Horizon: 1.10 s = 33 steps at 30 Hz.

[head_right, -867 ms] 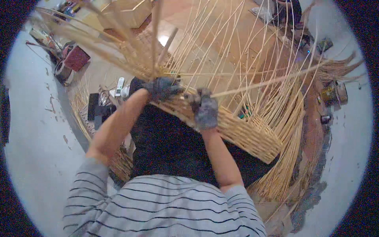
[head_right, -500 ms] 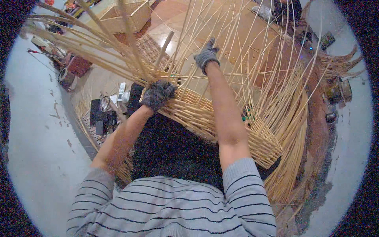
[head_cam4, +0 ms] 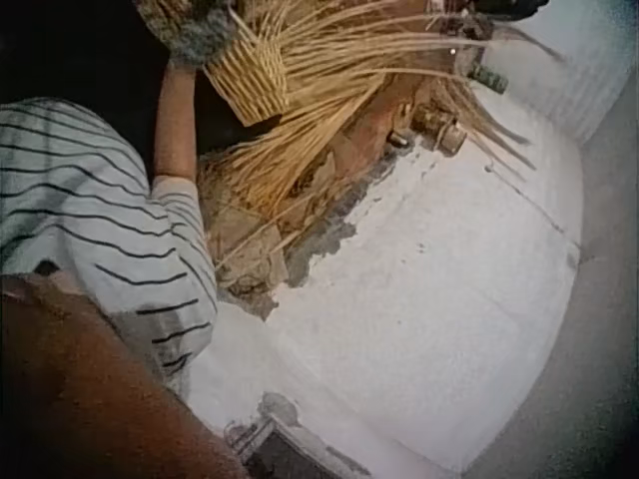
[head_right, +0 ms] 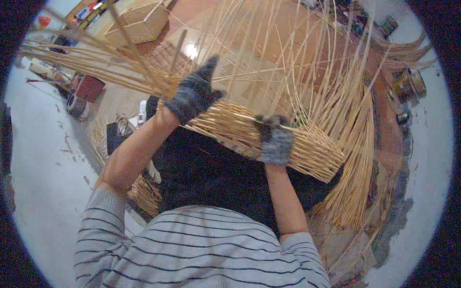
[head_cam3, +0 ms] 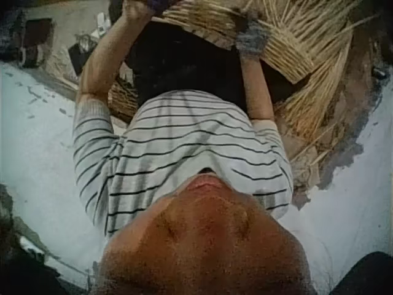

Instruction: The recorder is weaving a large rectangular basket using long bamboo or wooden strips.

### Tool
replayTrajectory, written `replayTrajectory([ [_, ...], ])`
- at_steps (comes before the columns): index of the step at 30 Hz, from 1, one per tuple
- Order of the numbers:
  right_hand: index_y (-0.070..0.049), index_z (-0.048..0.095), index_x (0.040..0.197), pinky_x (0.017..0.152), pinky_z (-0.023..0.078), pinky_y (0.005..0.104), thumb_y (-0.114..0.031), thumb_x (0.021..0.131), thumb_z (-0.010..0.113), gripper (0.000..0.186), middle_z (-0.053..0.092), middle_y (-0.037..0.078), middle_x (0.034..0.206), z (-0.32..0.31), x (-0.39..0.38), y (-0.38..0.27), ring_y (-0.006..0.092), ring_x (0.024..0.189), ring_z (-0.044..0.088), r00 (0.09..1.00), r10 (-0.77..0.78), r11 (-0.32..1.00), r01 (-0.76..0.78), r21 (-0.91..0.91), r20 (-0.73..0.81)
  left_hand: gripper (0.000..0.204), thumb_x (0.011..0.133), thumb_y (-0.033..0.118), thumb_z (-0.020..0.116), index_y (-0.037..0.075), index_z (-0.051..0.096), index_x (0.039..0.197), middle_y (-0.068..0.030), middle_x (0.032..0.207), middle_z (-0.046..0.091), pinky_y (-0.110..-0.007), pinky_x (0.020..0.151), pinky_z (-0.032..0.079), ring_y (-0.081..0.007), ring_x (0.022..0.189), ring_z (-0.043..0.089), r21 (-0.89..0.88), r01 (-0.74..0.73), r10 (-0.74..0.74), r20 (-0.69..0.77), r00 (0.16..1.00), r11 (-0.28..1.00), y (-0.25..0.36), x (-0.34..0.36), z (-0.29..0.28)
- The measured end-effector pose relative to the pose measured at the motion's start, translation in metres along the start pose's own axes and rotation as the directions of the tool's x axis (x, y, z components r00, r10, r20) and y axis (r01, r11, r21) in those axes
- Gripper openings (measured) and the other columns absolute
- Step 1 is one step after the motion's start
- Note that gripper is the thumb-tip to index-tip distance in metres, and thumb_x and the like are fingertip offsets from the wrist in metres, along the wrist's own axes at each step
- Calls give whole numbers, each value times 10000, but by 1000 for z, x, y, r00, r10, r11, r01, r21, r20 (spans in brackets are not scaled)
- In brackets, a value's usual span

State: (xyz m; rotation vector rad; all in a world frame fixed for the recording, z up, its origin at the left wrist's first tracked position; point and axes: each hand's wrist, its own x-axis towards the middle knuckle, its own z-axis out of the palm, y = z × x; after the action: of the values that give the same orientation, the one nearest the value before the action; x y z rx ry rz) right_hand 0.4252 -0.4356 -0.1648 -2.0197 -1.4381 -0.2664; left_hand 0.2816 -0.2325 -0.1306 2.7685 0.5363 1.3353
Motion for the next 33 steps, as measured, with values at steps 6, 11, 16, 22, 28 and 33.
replayTrajectory([
  [6,-3,445,964,718,467,309,-178,770,611,309,555,92,770,-42,60,24,226,745,566,892,282,593,-452,666,354,341,707,380,653,67,583,826,-140,776,616,-364,706,446,-278,763,596,-134,582,-261,798,543,802,27,-24,17],
  [11,-22,363,1182,595,441,265,-56,751,556,474,521,34,765,39,171,60,156,649,510,984,31,850,65,523,-173,345,706,422,632,85,599,767,-116,727,616,-383,678,448,-263,709,595,123,652,-564,635,528,748,52,-12,38],
  [16,-156,222,1336,513,445,224,44,775,426,629,492,-17,811,-14,15,33,97,640,456,832,548,89,44,995,-86,638,589,596,653,16,648,856,-192,912,619,-342,762,449,-265,848,602,9,756,-281,931,231,654,27,12,42],
  [22,-103,401,1157,529,440,254,-189,906,431,267,453,2,704,-18,49,-29,91,556,437,904,425,130,-105,986,40,810,497,677,648,-43,626,869,-206,921,610,-338,785,439,-301,888,585,242,575,-452,855,255,782,18,-12,78],
  [28,-120,439,1103,637,518,401,-167,881,465,229,510,32,656,-11,-3,57,147,567,520,928,354,-206,-47,978,119,910,476,720,625,-18,590,1007,-202,1035,576,-360,852,405,-295,971,553,357,599,-567,797,205,717,38,17,55],
  [33,-106,484,907,620,508,422,-181,858,511,94,528,42,688,-25,-9,64,156,607,531,774,613,-120,-104,987,156,591,720,461,587,-20,546,1061,-179,1225,447,-366,894,384,-291,1088,476,290,-82,29,182,983,953,64,57,59],
])
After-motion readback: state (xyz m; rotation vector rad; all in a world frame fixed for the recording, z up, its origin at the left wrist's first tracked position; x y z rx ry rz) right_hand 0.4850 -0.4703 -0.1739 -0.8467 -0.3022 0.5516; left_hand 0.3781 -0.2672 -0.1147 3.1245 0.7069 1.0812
